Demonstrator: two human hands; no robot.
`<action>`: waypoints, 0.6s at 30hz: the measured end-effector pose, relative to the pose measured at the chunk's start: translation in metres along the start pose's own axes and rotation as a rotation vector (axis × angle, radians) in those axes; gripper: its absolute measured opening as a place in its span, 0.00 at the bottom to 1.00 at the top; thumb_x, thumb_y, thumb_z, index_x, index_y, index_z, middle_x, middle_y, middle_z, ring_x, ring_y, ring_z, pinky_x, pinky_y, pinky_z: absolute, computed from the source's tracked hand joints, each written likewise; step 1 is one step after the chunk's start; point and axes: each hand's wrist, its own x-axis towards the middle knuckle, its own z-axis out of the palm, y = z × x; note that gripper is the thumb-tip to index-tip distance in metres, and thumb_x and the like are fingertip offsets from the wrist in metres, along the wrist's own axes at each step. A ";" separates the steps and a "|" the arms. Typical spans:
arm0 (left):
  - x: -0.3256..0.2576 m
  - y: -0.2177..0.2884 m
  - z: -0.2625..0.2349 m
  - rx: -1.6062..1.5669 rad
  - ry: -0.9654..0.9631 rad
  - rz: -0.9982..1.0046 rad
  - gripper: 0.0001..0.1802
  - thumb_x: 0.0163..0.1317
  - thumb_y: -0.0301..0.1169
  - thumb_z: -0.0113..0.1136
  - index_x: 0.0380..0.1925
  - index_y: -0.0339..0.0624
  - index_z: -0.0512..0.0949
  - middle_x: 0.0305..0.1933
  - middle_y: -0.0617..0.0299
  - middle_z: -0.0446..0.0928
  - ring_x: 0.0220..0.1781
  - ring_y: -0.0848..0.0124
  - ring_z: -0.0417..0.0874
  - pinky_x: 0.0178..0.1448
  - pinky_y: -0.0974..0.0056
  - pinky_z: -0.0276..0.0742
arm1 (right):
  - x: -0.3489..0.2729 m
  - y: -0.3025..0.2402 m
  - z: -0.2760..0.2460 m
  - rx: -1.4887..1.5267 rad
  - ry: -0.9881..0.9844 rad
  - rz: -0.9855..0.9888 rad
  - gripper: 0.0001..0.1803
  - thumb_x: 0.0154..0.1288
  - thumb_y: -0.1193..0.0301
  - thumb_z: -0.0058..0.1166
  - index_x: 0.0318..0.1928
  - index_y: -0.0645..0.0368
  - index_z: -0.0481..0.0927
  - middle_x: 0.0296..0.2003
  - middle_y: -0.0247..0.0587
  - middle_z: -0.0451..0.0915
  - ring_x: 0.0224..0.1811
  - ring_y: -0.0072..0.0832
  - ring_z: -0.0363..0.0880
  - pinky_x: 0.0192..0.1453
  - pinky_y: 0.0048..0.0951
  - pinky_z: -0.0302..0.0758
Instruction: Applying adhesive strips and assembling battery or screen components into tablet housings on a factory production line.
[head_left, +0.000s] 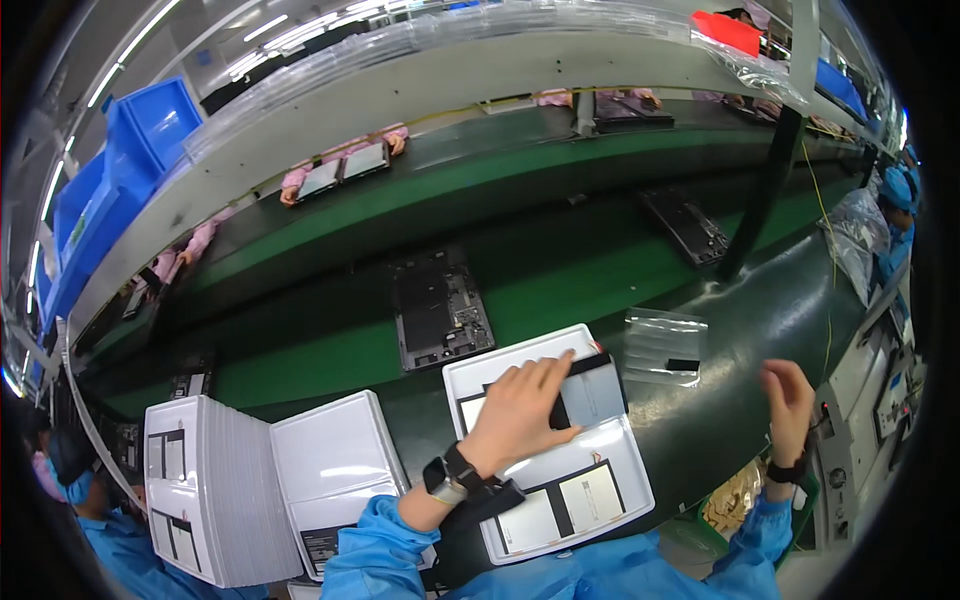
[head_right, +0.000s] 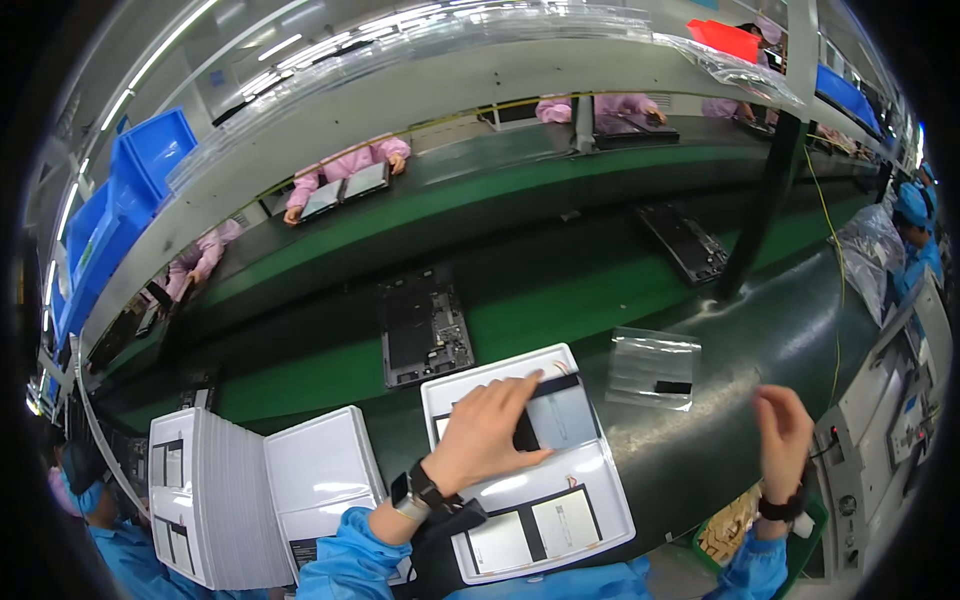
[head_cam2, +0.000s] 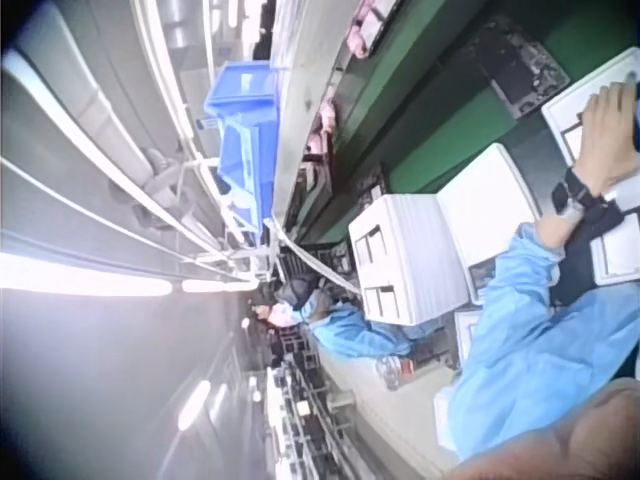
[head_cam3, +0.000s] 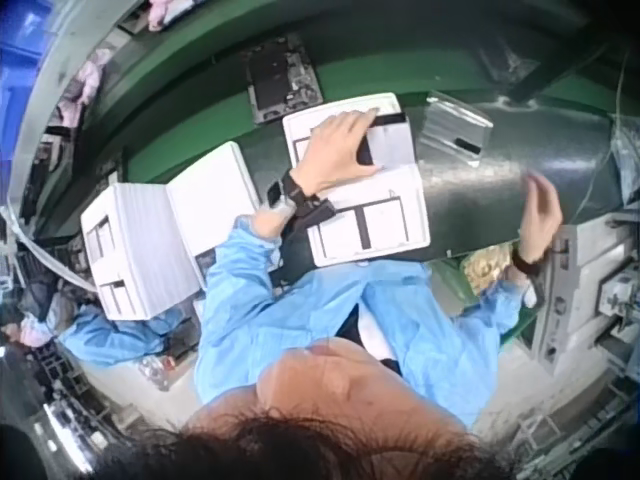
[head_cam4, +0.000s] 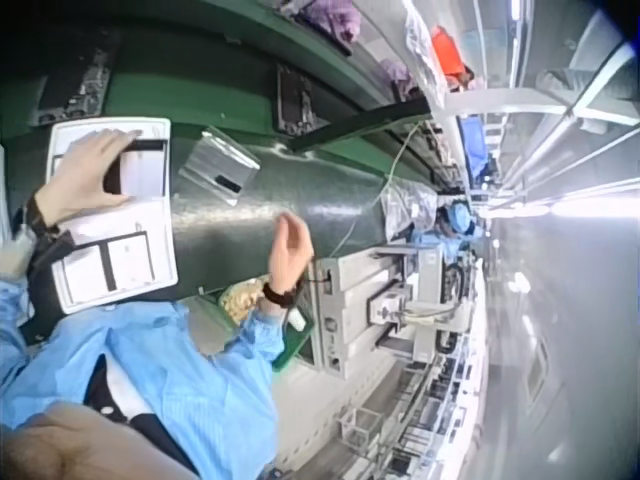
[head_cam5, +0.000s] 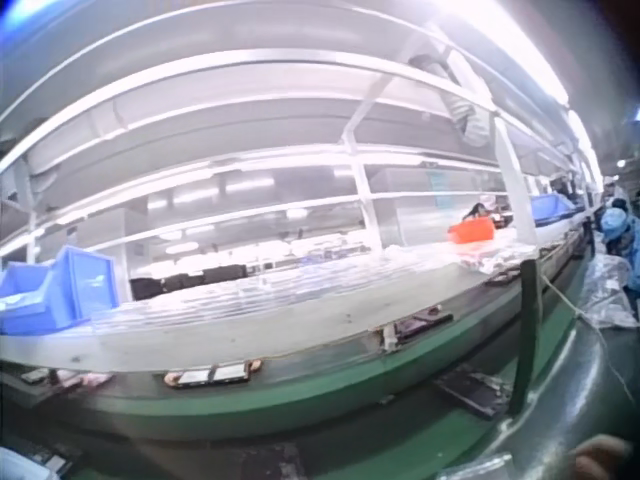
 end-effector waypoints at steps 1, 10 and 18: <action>-0.004 0.000 -0.002 0.085 -0.014 0.022 0.51 0.47 0.51 0.79 0.68 0.36 0.70 0.52 0.48 0.80 0.49 0.54 0.83 0.55 0.56 0.79 | 0.013 -0.034 0.042 0.147 -0.141 -0.001 0.11 0.69 0.80 0.59 0.50 0.66 0.83 0.45 0.39 0.85 0.46 0.22 0.84 0.51 0.25 0.80; -0.013 -0.028 -0.035 0.318 0.180 -0.012 0.53 0.44 0.47 0.80 0.70 0.38 0.70 0.55 0.54 0.79 0.53 0.57 0.80 0.62 0.56 0.75 | 0.051 -0.140 0.207 0.128 -0.568 -0.450 0.08 0.59 0.83 0.66 0.40 0.66 0.83 0.35 0.42 0.82 0.32 0.29 0.87 0.39 0.26 0.82; -0.025 -0.116 -0.047 -0.062 0.478 -0.598 0.43 0.69 0.50 0.63 0.72 0.28 0.63 0.65 0.41 0.74 0.67 0.44 0.73 0.72 0.50 0.67 | 0.074 -0.146 0.207 0.139 -0.178 -0.564 0.09 0.53 0.90 0.61 0.33 0.66 0.80 0.30 0.45 0.79 0.27 0.34 0.81 0.32 0.29 0.75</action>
